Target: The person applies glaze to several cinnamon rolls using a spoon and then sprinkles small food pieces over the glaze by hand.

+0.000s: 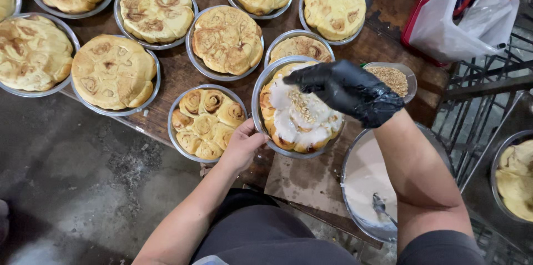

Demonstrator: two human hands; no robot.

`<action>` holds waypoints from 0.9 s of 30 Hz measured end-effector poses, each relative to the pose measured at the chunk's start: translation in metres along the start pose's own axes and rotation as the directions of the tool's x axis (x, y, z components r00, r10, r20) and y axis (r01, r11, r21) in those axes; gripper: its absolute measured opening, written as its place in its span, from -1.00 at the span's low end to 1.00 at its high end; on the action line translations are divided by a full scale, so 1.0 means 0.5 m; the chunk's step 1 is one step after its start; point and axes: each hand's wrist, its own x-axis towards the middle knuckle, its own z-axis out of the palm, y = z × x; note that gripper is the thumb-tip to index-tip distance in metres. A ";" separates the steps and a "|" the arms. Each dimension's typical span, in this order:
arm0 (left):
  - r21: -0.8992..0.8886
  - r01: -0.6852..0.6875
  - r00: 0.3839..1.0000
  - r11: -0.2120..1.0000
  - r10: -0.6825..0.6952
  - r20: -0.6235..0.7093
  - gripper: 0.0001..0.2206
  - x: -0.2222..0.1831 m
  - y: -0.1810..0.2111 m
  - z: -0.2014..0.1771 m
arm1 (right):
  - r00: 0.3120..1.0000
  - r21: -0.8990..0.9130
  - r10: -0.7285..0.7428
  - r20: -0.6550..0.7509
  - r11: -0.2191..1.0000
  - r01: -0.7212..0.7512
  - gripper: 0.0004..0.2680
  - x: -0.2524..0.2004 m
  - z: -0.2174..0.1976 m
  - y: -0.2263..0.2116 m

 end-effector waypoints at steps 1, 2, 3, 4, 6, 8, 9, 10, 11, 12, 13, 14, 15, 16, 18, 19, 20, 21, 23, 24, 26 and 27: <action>-0.001 -0.002 1.000 1.000 0.002 -0.001 -0.79 -0.003 0.001 -0.001 | 1.000 -0.001 -0.002 0.001 1.000 0.002 -0.59 -0.003 -0.005 -0.004; -0.004 -0.009 1.000 1.000 0.009 0.000 -0.79 -0.006 0.001 -0.001 | 0.997 -0.022 0.080 0.009 0.997 -0.080 -0.58 -0.010 -0.014 -0.009; -0.007 -0.016 1.000 1.000 0.016 0.001 -0.78 -0.007 0.002 -0.001 | 0.987 -0.043 0.162 0.015 0.986 -0.161 -0.57 -0.014 -0.022 -0.015; -0.008 -0.020 1.000 1.000 0.020 0.000 -0.78 -0.008 0.004 -0.001 | 0.987 -0.045 0.159 0.017 0.986 -0.158 -0.57 -0.016 -0.025 -0.021; -0.073 0.017 0.999 0.997 -0.019 -0.027 -0.75 -0.011 0.007 -0.002 | 0.972 -0.266 0.219 0.088 0.945 -0.189 -0.55 -0.021 -0.027 -0.034; -0.095 0.013 1.000 0.995 -0.015 -0.026 -0.75 -0.012 0.009 -0.004 | 0.973 -0.229 0.209 0.100 0.956 -0.182 -0.56 -0.029 -0.031 -0.044; -0.115 0.010 1.000 0.993 -0.013 -0.024 -0.75 -0.011 0.010 -0.003 | 0.974 -0.190 0.200 0.110 0.966 -0.177 -0.56 -0.034 -0.032 -0.048; -0.116 0.010 1.000 0.993 -0.013 -0.025 -0.75 -0.012 0.011 -0.002 | 0.973 -0.190 0.200 0.111 0.966 -0.177 -0.56 -0.039 -0.031 -0.051; -0.113 0.006 0.999 0.994 -0.010 -0.036 -0.73 -0.012 0.011 -0.001 | 0.989 -0.177 0.146 0.027 0.974 -0.139 -0.62 -0.044 -0.030 -0.053; -0.108 0.000 0.999 0.994 -0.005 -0.047 -0.71 -0.012 0.013 -0.001 | 0.994 -0.169 0.089 -0.058 0.981 -0.098 -0.69 -0.048 -0.029 -0.053; -0.109 -0.002 0.999 0.994 -0.003 -0.047 -0.71 -0.012 0.015 -0.002 | 0.995 -0.170 0.087 -0.057 0.981 -0.096 -0.69 -0.054 -0.027 -0.055; -0.117 -0.006 0.998 0.993 0.000 -0.059 -0.71 -0.013 0.013 -0.002 | 0.987 -0.109 -0.038 -0.154 0.994 0.021 -0.71 -0.062 -0.025 -0.057; -0.125 -0.011 0.998 0.992 0.002 -0.070 -0.71 -0.015 0.011 -0.003 | 0.954 -0.058 -0.155 -0.255 0.988 0.145 -0.72 -0.067 -0.022 -0.060; -0.130 -0.017 0.997 0.991 0.007 -0.073 -0.71 -0.016 0.009 -0.006 | 0.955 -0.061 -0.160 -0.249 0.987 0.149 -0.72 -0.068 -0.022 -0.064; -0.120 -0.084 0.996 0.989 0.080 -0.039 -0.75 -0.021 0.006 -0.013 | 0.972 -0.185 -0.128 -0.195 0.978 0.092 -0.81 -0.065 -0.023 -0.079; -0.126 -0.095 0.995 0.988 0.090 -0.045 -0.75 -0.023 0.007 -0.018 | 0.973 -0.188 -0.136 -0.185 0.977 0.101 -0.81 -0.059 -0.014 -0.091; -0.140 -0.082 0.996 0.987 0.077 -0.042 -0.75 -0.028 0.009 -0.025 | 0.971 -0.090 -0.203 -0.129 0.977 0.192 -0.71 -0.049 0.004 -0.105; -0.154 -0.070 0.997 0.986 0.065 -0.037 -0.75 -0.033 0.013 -0.032 | 0.959 0.016 -0.272 -0.079 0.962 0.274 -0.61 -0.037 0.015 -0.116; -0.167 -0.104 0.995 0.980 0.102 -0.023 -0.76 -0.038 0.022 -0.052 | 0.951 -0.075 -0.301 -0.073 0.952 0.296 -0.63 -0.011 0.028 -0.130; -0.176 -0.133 0.991 0.975 0.134 -0.004 -0.76 -0.043 0.030 -0.064 | 0.943 -0.165 -0.326 -0.073 0.936 0.311 -0.64 0.005 0.038 -0.136; -0.188 -0.135 0.991 0.973 0.128 -0.048 -0.75 -0.057 0.046 -0.089 | 0.916 -0.345 -0.397 -0.055 0.869 0.356 -0.67 0.040 0.074 -0.148; -0.195 -0.124 0.991 0.973 0.109 -0.083 -0.75 -0.063 0.058 -0.104 | 0.888 -0.511 -0.457 -0.042 0.774 0.374 -0.68 0.060 0.098 -0.157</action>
